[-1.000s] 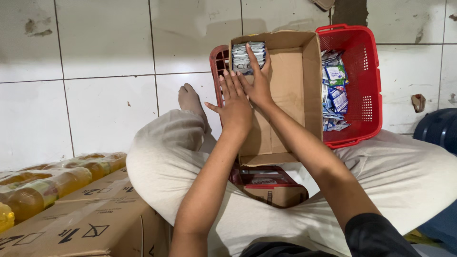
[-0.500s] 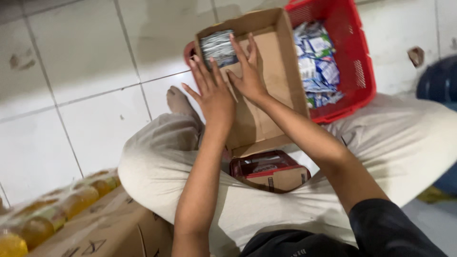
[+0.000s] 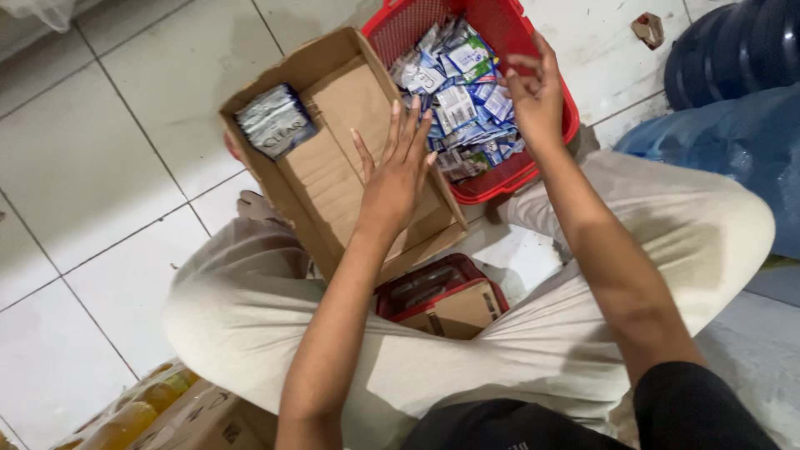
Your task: The person picks up shampoo sachets from a red basket and neatly stacks them inside a cardboard box while sitting on the floor.
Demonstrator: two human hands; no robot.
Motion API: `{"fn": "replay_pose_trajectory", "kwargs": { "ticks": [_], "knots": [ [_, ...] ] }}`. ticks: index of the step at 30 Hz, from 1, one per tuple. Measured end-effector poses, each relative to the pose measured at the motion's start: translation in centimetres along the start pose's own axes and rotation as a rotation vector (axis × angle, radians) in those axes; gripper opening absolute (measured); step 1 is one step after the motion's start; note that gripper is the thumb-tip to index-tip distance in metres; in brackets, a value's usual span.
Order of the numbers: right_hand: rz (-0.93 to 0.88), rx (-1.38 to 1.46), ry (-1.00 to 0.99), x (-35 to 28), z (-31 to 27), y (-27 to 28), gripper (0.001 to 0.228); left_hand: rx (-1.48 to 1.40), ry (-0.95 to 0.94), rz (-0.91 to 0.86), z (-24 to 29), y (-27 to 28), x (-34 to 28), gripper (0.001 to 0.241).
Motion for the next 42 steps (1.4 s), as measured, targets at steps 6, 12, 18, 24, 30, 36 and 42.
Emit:
{"fn": "replay_pose_trajectory", "kwargs": {
  "ticks": [6,12,18,24,30,36,42],
  "knots": [
    [-0.007,-0.380,-0.136,-0.3,12.5,0.6,0.066,0.048,0.009,0.001,0.4,-2.3,1.4,0.075],
    [-0.227,-0.713,0.054,-0.1,14.4,-6.3,0.082,-0.062,0.110,0.040,-1.2,-2.4,1.3,0.097],
    [-0.286,-0.955,-0.001,-0.9,16.8,-8.3,0.070,-0.063,0.085,0.075,-1.5,-1.9,1.2,0.104],
    [-0.052,-0.068,-0.452,0.3,15.4,-4.8,0.039,-0.023,0.103,0.029,-2.3,-1.9,1.7,0.099],
    [-0.122,0.196,-0.391,2.7,-0.1,-4.8,0.017,-0.308,0.093,0.172,-1.3,-0.1,1.4,0.089],
    [-0.254,-0.306,0.134,-2.9,-15.5,-12.1,0.025,-1.351,0.110,0.339,-2.2,0.5,2.6,0.083],
    [-0.689,-0.306,0.127,-5.0,-19.1,-14.0,0.036,-1.989,0.400,0.469,-7.5,-2.9,1.6,0.047]
  ]
}}
Point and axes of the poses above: each hand's wrist, its own x-axis towards the middle knuckle, its own y-axis out of the back of the hand, z = x × y, the point moved 4 cm from there along x, towards the middle knuckle, and after that the axes turned 1 degree about -z, right-handed, at the moved point
